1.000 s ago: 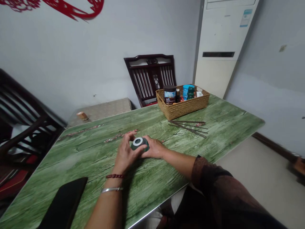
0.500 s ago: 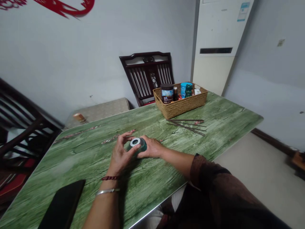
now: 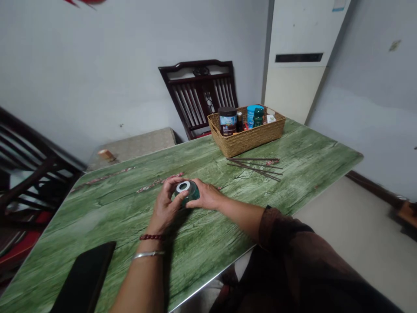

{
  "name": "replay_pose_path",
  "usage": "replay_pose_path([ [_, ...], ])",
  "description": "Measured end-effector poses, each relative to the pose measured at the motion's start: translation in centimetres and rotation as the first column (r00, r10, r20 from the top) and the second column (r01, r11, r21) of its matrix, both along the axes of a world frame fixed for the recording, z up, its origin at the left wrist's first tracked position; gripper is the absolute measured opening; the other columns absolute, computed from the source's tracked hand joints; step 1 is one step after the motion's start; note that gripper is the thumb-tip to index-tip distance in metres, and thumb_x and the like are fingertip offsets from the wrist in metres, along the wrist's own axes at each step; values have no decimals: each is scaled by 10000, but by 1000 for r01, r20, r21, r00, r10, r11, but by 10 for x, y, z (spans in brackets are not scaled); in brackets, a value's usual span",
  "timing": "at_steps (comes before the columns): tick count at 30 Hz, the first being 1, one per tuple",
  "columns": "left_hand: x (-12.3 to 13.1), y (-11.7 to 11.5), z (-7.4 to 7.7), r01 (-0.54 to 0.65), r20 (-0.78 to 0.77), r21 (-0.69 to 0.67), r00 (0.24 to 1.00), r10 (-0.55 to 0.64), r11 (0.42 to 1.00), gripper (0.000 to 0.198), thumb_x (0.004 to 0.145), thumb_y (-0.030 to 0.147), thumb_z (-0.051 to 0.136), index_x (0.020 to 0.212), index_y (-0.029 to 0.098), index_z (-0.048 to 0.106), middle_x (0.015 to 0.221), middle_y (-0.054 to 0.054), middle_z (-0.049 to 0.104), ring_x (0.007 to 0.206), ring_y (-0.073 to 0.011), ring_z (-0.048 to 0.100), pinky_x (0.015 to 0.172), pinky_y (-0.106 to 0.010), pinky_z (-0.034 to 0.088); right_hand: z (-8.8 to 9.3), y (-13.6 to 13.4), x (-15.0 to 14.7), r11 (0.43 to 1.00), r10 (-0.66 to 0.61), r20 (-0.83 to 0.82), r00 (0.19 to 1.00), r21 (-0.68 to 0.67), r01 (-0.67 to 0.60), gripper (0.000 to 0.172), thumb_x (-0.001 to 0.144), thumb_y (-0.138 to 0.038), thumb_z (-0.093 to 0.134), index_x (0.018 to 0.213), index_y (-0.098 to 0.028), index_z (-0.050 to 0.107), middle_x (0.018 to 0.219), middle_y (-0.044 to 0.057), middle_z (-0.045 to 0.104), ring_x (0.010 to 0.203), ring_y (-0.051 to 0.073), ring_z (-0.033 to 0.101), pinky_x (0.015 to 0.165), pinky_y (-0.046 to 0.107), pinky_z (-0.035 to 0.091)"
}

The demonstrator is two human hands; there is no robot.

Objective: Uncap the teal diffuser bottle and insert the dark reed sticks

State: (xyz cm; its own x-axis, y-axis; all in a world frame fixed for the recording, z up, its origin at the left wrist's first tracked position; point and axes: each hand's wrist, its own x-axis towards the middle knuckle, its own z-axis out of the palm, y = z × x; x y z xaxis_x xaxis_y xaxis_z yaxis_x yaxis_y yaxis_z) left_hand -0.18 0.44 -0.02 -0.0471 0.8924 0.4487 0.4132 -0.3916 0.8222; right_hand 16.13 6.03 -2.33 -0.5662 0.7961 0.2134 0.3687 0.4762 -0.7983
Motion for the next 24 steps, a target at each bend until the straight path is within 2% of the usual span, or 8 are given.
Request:
replay_pose_path([
  [4,3,6,0,-175,60,-7,983,175,985,440,801,443,727,1169,237,604,1243,-83,637,1175,-244,593,1029,-410,444,1,0,-4,997,-70,-115,991,-27,67,874,622,-375,901,1372,-215,482,1287,104,628,1171,271,610,975,397,463],
  [6,0,3,10,-287,189,-49,938,291,957,511,688,491,816,1070,229,601,1082,-41,645,1031,-203,614,929,-354,485,7,2,0,990,-136,-181,974,-69,125,822,571,-405,921,1274,-205,544,1209,84,643,1103,244,618,935,370,471],
  [7,-3,-1,16,-311,278,-94,904,324,946,531,636,520,846,994,225,587,955,-3,624,905,-171,611,861,-325,501,12,4,4,982,-179,-204,963,-103,160,714,580,-440,910,1169,-198,588,1097,54,658,1015,220,626,879,343,477],
  [9,-10,-14,31,-242,472,-215,822,317,946,568,589,599,858,839,222,515,715,76,490,637,-104,506,722,-282,511,26,9,18,964,-240,-253,937,-176,200,471,668,-558,827,861,-193,600,790,-22,591,774,157,578,716,277,445],
  [12,-19,-42,44,13,656,-345,719,231,939,655,578,691,840,730,223,408,566,127,302,463,-55,299,543,-225,453,50,18,48,943,-255,-400,880,-305,135,612,764,-750,638,587,-228,371,539,-80,316,516,89,347,515,237,287],
  [15,-18,-66,36,79,651,-452,711,268,888,708,496,667,894,686,221,379,525,134,273,436,-41,237,429,-178,318,62,17,72,899,-247,-524,815,-438,-9,699,709,-846,623,583,-247,283,489,-101,230,436,61,202,443,235,204],
  [19,0,-74,10,-56,519,-521,771,369,852,723,466,687,880,632,220,354,529,124,277,458,-46,246,409,-175,292,42,-3,74,842,-198,-464,863,-531,-92,754,595,-900,669,579,-253,282,441,-113,228,407,49,181,403,220,208],
  [24,11,-66,-3,-161,377,-528,836,399,834,691,532,640,854,607,231,302,537,119,269,472,-52,240,399,-181,274,1,-22,52,839,-164,-279,946,-544,-15,722,637,-835,685,555,-254,266,448,-120,166,403,47,153,376,209,163],
])
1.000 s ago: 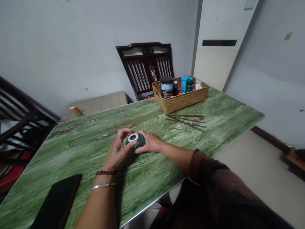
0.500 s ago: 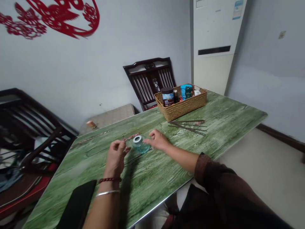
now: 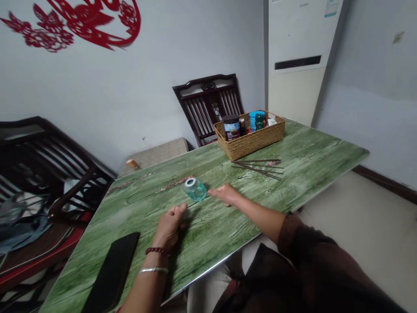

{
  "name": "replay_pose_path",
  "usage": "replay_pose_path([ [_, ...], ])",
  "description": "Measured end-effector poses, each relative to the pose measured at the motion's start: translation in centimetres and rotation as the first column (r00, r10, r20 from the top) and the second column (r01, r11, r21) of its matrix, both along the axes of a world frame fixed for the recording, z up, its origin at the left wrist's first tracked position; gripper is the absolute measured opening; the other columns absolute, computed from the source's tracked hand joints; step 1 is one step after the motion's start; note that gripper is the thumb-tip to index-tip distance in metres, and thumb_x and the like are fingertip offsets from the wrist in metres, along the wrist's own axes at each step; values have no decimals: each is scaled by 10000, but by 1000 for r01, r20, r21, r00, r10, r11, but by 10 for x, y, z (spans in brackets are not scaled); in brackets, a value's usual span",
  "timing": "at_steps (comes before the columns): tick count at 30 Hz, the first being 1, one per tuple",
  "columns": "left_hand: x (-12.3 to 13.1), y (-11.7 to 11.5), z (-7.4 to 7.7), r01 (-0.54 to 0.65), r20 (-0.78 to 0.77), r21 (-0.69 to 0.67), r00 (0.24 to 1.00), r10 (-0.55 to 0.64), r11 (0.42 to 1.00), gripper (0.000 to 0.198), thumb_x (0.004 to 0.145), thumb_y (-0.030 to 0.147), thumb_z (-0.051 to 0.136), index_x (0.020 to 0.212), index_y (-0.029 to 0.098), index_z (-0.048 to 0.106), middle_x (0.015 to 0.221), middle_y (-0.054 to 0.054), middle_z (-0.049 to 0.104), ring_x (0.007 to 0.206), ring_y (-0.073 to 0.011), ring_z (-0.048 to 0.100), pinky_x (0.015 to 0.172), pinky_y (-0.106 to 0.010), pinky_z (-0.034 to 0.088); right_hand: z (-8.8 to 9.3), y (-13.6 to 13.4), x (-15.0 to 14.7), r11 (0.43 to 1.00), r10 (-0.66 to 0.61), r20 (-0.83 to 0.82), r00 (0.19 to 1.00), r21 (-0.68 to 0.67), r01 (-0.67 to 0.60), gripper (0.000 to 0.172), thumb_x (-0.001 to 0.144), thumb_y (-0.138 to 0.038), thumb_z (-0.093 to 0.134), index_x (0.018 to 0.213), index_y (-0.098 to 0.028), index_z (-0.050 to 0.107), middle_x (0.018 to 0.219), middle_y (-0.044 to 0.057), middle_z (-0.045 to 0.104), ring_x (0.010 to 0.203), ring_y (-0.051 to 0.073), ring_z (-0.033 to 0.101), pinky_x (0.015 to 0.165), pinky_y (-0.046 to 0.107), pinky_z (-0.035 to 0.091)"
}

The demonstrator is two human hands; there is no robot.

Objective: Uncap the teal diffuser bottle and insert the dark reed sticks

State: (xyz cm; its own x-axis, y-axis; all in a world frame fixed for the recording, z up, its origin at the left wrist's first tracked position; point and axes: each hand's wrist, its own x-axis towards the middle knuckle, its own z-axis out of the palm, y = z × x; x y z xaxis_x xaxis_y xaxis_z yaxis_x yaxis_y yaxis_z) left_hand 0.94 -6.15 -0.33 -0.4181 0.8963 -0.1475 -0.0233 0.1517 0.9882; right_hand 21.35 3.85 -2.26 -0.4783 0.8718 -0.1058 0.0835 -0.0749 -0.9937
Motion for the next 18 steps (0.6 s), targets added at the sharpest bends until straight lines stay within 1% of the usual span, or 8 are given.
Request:
replay_pose_path([
  [3,0,2,-2,19,-46,-7,999,-19,1000,679,556,645,835,610,235,297,532,121,269,467,-52,242,400,-182,266,-5,-1,-2,1000,-16,35,999,26,15,672,696,-769,670,558,-251,265,463,-119,160,408,47,158,387,209,180],
  [8,-7,0,-6,40,-59,7,998,-39,999,667,572,634,838,611,229,309,535,118,277,468,-54,257,406,-181,286,3,-5,2,997,-31,79,996,69,26,626,738,-725,636,553,-247,278,465,-113,172,412,55,199,416,219,182],
  [10,-15,4,-1,28,-58,42,998,-26,999,626,599,641,823,646,221,361,556,113,308,477,-61,302,433,-186,337,9,-5,1,994,-43,132,990,101,29,587,779,-702,611,546,-235,341,459,-103,227,422,68,271,438,222,211],
  [12,-25,15,9,-21,-63,146,998,31,989,567,611,623,828,758,216,461,625,97,414,531,-74,418,519,-200,428,16,-1,-4,985,-67,207,976,171,31,507,769,-635,676,589,-210,467,496,-83,373,487,89,405,489,223,288],
  [14,-32,32,21,-58,-71,318,994,85,946,587,608,556,861,980,229,545,845,33,595,738,-114,596,704,-250,519,23,6,-13,965,-112,250,962,258,45,404,681,-530,809,776,-190,610,663,-50,576,638,122,549,594,237,395],
  [15,-32,42,25,-37,-92,375,993,77,926,640,618,526,870,1093,239,551,1008,-21,645,904,-154,645,821,-296,533,26,10,-20,953,-126,249,960,298,47,462,622,-471,866,910,-190,640,799,-24,654,741,145,603,671,255,442],
  [16,-31,51,28,8,-121,410,992,46,912,698,637,509,869,1192,247,538,1163,-75,645,1064,-197,644,924,-344,520,27,14,-27,943,-124,237,963,330,40,590,573,-420,905,1045,-192,634,947,7,693,852,171,637,755,281,473],
  [18,-24,68,29,106,-162,426,986,-39,898,796,664,522,853,1325,261,495,1358,-141,585,1262,-267,581,1042,-421,472,26,22,-44,925,-81,207,975,380,-4,827,518,-343,941,1240,-196,565,1190,69,679,1052,221,644,904,338,483],
])
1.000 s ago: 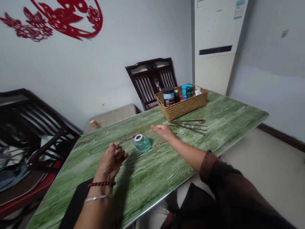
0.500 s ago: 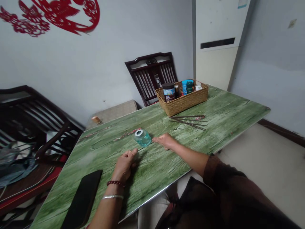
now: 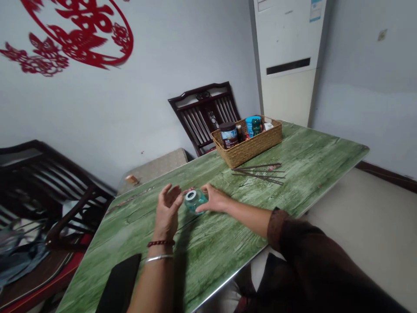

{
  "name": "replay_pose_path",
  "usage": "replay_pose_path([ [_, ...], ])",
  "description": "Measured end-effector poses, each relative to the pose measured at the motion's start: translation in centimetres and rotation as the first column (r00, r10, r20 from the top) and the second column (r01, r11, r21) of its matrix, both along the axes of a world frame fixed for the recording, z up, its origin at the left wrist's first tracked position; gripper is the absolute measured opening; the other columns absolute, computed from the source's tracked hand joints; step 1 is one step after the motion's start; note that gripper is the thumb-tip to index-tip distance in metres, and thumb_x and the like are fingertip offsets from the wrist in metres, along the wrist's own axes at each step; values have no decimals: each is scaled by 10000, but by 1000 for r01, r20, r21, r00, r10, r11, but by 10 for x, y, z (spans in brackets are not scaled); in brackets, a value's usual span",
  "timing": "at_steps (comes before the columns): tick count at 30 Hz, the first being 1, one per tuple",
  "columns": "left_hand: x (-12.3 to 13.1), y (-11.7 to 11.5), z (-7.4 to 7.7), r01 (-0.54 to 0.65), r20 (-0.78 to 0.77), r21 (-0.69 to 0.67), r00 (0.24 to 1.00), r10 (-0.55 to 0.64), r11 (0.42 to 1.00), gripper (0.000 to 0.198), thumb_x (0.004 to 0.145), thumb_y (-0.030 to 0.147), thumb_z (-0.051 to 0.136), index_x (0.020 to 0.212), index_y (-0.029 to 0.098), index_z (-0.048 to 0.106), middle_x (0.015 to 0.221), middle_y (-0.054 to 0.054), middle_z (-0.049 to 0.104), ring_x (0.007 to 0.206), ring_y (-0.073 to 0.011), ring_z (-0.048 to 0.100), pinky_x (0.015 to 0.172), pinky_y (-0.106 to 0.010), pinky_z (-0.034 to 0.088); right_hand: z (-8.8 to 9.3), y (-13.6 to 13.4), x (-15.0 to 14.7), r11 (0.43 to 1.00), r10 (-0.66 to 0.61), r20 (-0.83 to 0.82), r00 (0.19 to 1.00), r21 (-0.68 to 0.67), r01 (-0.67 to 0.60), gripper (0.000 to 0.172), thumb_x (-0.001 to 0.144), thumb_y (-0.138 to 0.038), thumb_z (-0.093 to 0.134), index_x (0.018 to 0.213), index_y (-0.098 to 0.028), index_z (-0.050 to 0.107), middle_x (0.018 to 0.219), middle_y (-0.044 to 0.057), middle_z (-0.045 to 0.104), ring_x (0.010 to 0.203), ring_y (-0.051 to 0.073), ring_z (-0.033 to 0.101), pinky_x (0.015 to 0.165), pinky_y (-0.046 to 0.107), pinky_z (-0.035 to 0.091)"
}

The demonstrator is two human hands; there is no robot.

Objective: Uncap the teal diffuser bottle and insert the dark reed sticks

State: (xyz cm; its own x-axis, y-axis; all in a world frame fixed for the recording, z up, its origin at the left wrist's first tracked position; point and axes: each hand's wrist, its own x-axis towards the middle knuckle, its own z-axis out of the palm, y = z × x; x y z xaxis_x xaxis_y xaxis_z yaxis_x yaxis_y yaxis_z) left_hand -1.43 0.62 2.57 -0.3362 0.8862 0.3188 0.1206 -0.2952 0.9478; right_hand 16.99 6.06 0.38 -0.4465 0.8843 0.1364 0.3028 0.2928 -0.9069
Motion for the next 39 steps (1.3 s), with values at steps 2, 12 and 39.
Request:
replay_pose_path([
  [2,8,9,-6,96,-7,5,995,-96,995,855,687,549,828,1405,272,455,1444,-163,539,1348,-307,530,1087,-462,442,-7,6,-15,997,58,-1,998,43,-58,929,514,-307,945,1327,-200,509,1288,100,647,1151,256,625,967,375,472],
  [12,1,4,-23,270,-129,-109,951,-283,957,575,843,499,706,1335,221,608,1352,-125,654,1315,-297,565,1165,-472,362,-30,13,-27,982,87,146,985,152,-109,737,619,-354,903,1224,-204,510,1115,69,678,1017,264,659,846,356,485],
  [39,1,0,-27,194,21,-32,981,-194,980,721,881,616,621,1499,309,412,1428,-131,591,1355,-265,543,1126,-440,417,-27,11,-26,981,130,107,986,131,-143,809,605,-341,923,1279,-206,497,1139,71,683,1041,270,666,860,361,494],
])
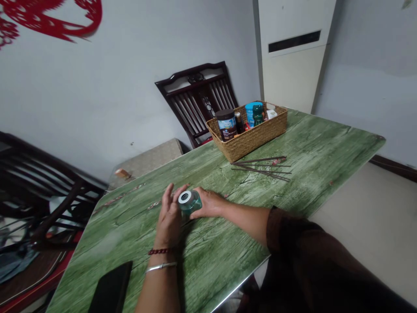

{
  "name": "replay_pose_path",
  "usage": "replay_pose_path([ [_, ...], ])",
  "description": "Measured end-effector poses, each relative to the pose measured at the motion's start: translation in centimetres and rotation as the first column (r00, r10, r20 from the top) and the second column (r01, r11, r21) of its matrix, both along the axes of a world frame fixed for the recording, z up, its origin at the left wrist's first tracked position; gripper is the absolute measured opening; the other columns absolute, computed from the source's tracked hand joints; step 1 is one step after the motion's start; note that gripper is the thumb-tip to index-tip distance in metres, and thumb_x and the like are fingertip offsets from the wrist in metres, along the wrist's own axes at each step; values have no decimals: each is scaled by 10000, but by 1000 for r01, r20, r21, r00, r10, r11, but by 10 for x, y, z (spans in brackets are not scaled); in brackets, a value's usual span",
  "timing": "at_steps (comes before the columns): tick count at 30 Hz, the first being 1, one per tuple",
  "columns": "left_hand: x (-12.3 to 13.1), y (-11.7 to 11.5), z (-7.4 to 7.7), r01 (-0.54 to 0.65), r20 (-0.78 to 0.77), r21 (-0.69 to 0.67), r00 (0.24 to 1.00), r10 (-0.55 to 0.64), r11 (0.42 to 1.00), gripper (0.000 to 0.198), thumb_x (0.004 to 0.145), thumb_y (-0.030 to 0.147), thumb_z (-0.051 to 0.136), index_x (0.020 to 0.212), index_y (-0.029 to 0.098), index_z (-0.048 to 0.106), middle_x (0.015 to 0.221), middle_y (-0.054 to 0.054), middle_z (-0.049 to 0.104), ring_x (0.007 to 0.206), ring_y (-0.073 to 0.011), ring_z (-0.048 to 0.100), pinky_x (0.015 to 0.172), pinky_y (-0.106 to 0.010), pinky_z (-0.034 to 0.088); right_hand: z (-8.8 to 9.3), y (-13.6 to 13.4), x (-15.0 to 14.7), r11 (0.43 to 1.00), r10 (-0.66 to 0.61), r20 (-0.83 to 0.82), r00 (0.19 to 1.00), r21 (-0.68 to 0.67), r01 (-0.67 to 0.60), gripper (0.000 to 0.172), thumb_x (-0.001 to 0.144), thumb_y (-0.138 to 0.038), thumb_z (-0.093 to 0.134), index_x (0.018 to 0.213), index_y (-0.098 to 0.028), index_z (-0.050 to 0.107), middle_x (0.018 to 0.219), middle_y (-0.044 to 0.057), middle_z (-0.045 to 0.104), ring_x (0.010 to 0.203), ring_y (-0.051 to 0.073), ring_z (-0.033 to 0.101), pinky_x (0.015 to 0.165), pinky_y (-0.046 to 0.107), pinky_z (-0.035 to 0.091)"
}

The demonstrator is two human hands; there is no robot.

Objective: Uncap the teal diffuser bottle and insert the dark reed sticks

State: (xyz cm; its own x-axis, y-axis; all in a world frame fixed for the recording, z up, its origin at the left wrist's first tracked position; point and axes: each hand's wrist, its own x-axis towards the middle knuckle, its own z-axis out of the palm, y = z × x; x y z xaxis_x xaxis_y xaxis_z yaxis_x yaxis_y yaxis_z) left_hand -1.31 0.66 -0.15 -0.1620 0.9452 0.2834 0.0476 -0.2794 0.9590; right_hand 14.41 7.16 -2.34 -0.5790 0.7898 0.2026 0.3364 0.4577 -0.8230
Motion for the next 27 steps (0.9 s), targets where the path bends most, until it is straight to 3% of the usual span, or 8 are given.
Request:
replay_pose_path([
  [2,-1,-1,1,55,-13,-6,998,-55,998,758,842,525,713,1500,296,414,1349,-127,641,1314,-280,576,1125,-459,419,0,0,0,1000,6,-7,1000,4,-6,803,603,-335,924,1271,-206,499,1150,70,678,1052,267,662,864,357,494],
  [5,-6,1,1,-1,12,37,1000,0,999,741,801,522,758,1449,309,467,1274,-102,663,1304,-287,584,1112,-456,439,0,0,0,1000,2,-20,1000,3,-2,796,609,-327,920,1274,-205,499,1166,74,674,1074,263,656,876,351,491],
  [10,-4,1,-1,-2,36,37,999,0,999,846,776,613,749,1499,322,420,1494,-133,530,1432,-293,464,1151,-443,401,-1,0,-1,1000,-1,-9,1000,2,1,818,613,-348,916,1295,-199,491,1165,88,682,1061,276,662,866,362,493],
  [14,6,0,2,38,-12,-34,999,-38,999,832,747,454,825,1471,278,456,1411,-134,608,1321,-274,572,1104,-422,440,-2,1,-1,1000,5,27,1000,6,-5,800,621,-367,911,1277,-196,487,1153,83,681,1045,267,665,845,346,491],
  [17,6,4,5,-92,23,21,996,91,996,731,679,377,876,1318,253,544,1226,-93,694,1170,-235,657,1035,-377,483,-3,1,-1,1000,5,27,1000,16,-6,797,630,-366,910,1280,-202,481,1161,77,679,1058,261,663,858,342,490],
  [20,-7,12,2,-310,65,115,950,304,944,620,620,353,884,1137,234,564,1078,-48,693,1021,-201,691,954,-351,516,-3,0,-1,1000,1,18,1000,13,-1,819,626,-357,913,1305,-221,476,1166,70,683,1059,258,667,872,349,493],
  [23,-28,15,-2,-437,-95,64,892,442,897,583,577,366,866,1057,212,576,1010,-42,670,905,-196,680,890,-373,530,-1,-1,0,1000,-11,36,999,2,11,835,623,-359,912,1318,-201,477,1181,94,684,1065,271,669,888,365,496],
  [27,-48,10,-5,-463,-557,19,731,394,886,449,665,380,773,1069,206,680,998,-92,669,911,-256,647,886,-458,521,0,-2,1,1000,-6,38,999,-2,6,838,631,-369,905,1328,-193,472,1208,102,678,1091,274,663,899,361,494],
])
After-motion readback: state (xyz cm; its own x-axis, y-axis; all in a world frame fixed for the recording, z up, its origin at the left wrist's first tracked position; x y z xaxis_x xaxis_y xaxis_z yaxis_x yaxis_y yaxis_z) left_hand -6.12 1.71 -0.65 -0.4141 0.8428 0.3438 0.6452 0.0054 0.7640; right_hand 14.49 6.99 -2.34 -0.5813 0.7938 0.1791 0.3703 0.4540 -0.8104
